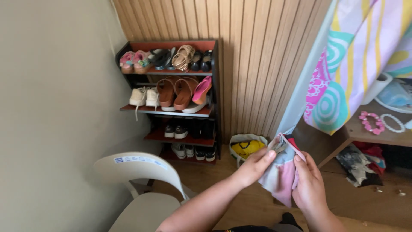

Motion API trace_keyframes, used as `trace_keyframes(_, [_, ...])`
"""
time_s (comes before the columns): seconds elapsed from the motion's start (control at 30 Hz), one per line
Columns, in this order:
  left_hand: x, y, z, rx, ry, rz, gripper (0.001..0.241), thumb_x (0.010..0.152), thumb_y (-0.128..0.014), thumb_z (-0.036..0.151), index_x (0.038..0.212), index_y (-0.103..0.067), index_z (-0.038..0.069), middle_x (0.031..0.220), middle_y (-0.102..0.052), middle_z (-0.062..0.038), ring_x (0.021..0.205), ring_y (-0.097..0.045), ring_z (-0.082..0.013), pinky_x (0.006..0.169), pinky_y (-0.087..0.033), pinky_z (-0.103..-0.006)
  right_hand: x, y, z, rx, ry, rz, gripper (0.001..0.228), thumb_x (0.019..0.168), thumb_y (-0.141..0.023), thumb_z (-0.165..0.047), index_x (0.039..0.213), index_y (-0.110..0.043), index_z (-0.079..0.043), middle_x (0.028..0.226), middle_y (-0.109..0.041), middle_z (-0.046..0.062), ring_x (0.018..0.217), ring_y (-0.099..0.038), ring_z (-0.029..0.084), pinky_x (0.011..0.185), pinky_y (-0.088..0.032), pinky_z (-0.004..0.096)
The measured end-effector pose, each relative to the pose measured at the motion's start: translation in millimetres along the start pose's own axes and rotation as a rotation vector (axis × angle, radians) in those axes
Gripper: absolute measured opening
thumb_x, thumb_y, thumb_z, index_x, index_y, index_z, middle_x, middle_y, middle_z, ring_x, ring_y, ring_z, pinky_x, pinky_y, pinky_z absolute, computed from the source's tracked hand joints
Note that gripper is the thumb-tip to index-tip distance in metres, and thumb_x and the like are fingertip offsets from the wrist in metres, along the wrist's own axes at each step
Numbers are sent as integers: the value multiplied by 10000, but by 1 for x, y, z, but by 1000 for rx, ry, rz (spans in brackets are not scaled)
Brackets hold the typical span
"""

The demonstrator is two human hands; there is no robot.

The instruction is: The person cleans several pairs of shoes, including beige sandals, pink flip-flops, and grey flip-flops, using a cloth. They wipe each shoe thoroughly and place them back on a shoe rack. The person then cleans a wooden surface and handles a beaded bracelet.

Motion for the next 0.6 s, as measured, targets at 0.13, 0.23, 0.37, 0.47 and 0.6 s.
trace_keyframes(0.13, [29, -22, 22, -106, 15, -132, 949, 864, -639, 448, 1605, -267, -13, 1492, -510, -236, 1338, -521, -286, 1125, -416, -373, 19, 30, -21, 52, 45, -25, 260, 1089, -466, -101, 1263, -594, 43, 1094, -623, 110, 948, -533, 124, 825, -430, 271])
trace_keyframes(0.23, [64, -32, 3, -261, 0, -82, 738, 941, -680, 260, 1581, -419, -1, 1271, -655, -122, 1029, -598, -112, 936, -516, -251, 37, 56, -52, 9, 102, -4, 218, 1113, -443, -100, 1205, -585, 38, 1015, -588, 81, 880, -504, 105, 789, -412, 247])
trace_keyframes(0.37, [114, -48, -6, -261, -43, -115, 357, 1045, -625, 236, 1328, -653, 20, 1059, -665, 13, 904, -571, -55, 831, -487, -218, 63, 79, -100, -157, -53, 191, 333, 1112, -417, -174, 1269, -582, 69, 1200, -625, 168, 1021, -534, 206, 892, -407, 321])
trace_keyframes(0.47, [153, -64, 6, -21, -178, -35, 239, 1064, -575, 258, 1116, -649, 36, 934, -615, -18, 838, -565, -115, 781, -488, -273, 96, 111, -123, -233, -127, 294, 352, 1116, -422, -211, 1290, -594, 42, 1232, -629, 132, 1035, -530, 185, 893, -404, 307])
trace_keyframes(0.6, [205, -90, 39, 227, -320, 255, 219, 1018, -614, 186, 985, -698, -14, 804, -540, -45, 722, -506, -172, 655, -452, -310, 152, 170, -149, -147, -234, 294, 436, 1124, -358, -220, 1442, -525, 28, 1318, -609, 194, 1072, -528, 228, 911, -405, 348])
Point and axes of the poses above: each hand's wrist, its own x-axis towards the middle knuckle, its own y-axis out of the back of the hand, z = x × y, the point moved 2 cm from there along x, towards the middle knuckle
